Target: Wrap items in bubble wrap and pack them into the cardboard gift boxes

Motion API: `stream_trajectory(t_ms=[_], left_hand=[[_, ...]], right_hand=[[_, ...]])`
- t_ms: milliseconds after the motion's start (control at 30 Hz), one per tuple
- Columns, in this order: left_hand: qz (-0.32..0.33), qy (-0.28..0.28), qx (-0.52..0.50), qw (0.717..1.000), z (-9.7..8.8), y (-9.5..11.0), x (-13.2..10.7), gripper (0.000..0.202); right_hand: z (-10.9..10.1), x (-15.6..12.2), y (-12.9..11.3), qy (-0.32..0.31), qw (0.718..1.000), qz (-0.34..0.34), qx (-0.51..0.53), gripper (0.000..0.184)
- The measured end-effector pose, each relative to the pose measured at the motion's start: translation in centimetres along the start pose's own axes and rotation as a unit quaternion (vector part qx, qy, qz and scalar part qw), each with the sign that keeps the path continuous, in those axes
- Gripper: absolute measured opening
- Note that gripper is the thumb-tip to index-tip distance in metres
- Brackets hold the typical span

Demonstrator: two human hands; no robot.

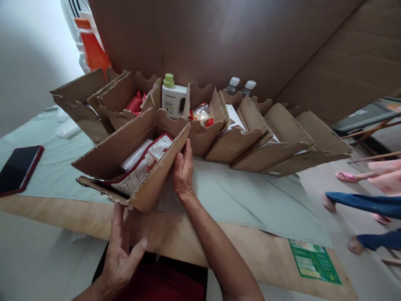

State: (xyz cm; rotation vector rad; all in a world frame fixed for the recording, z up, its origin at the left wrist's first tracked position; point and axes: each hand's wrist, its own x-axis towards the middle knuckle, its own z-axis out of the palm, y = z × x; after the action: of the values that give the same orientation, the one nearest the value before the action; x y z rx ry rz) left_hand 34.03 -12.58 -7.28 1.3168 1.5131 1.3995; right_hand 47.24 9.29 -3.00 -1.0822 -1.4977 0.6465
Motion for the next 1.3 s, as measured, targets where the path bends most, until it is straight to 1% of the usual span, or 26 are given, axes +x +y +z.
stream_trajectory(t_ms=[100,233,367,500,600,767,900,1000,1100,1200,1300], left_hand=[[-0.002,0.018,-0.006,1.0,0.3,0.5,0.3,0.107],[-0.004,0.026,-0.004,1.0,0.7,0.4,0.3,0.104],[-0.003,0.021,-0.009,1.0,1.0,0.5,0.6,0.1],[0.013,0.013,0.002,1.0,1.2,1.1,1.1,0.092],[0.025,0.005,0.022,0.999,1.3,1.7,1.3,0.089],[0.021,0.0,0.039,0.999,1.7,2.2,1.4,0.089],[0.036,-0.015,0.037,0.999,2.1,2.4,2.1,0.089],[0.042,-0.021,0.025,0.999,2.4,2.6,3.3,0.087],[0.036,-0.034,0.023,0.998,3.0,2.6,5.1,0.09],[0.036,-0.051,0.009,0.998,4.0,2.5,7.7,0.09],[0.033,-0.06,-0.016,0.998,5.5,2.4,11.4,0.087]], right_hand=[[0.4,0.2,0.2,0.004,1.0,-0.013,-0.01,0.076],[0.5,0.3,0.1,0.002,0.999,-0.029,-0.027,0.073],[0.7,0.6,-0.2,-0.006,0.999,-0.048,-0.024,0.07],[0.8,1.0,-0.2,-0.014,0.997,-0.065,-0.025,0.069],[0.6,1.3,0.3,-0.013,0.998,-0.06,-0.017,0.071],[0.4,1.3,1.5,-0.025,0.998,-0.054,0.001,0.071],[0.4,0.9,2.3,-0.022,0.999,-0.032,0.02,0.071],[0.6,0.4,3.0,0.0,0.999,0.023,0.04,0.072],[0.7,0.3,4.0,0.024,0.996,0.069,0.051,0.067],[0.7,0.4,4.9,0.046,0.992,0.104,0.062,0.065],[0.7,0.6,5.5,0.061,0.987,0.132,0.072,0.066]])
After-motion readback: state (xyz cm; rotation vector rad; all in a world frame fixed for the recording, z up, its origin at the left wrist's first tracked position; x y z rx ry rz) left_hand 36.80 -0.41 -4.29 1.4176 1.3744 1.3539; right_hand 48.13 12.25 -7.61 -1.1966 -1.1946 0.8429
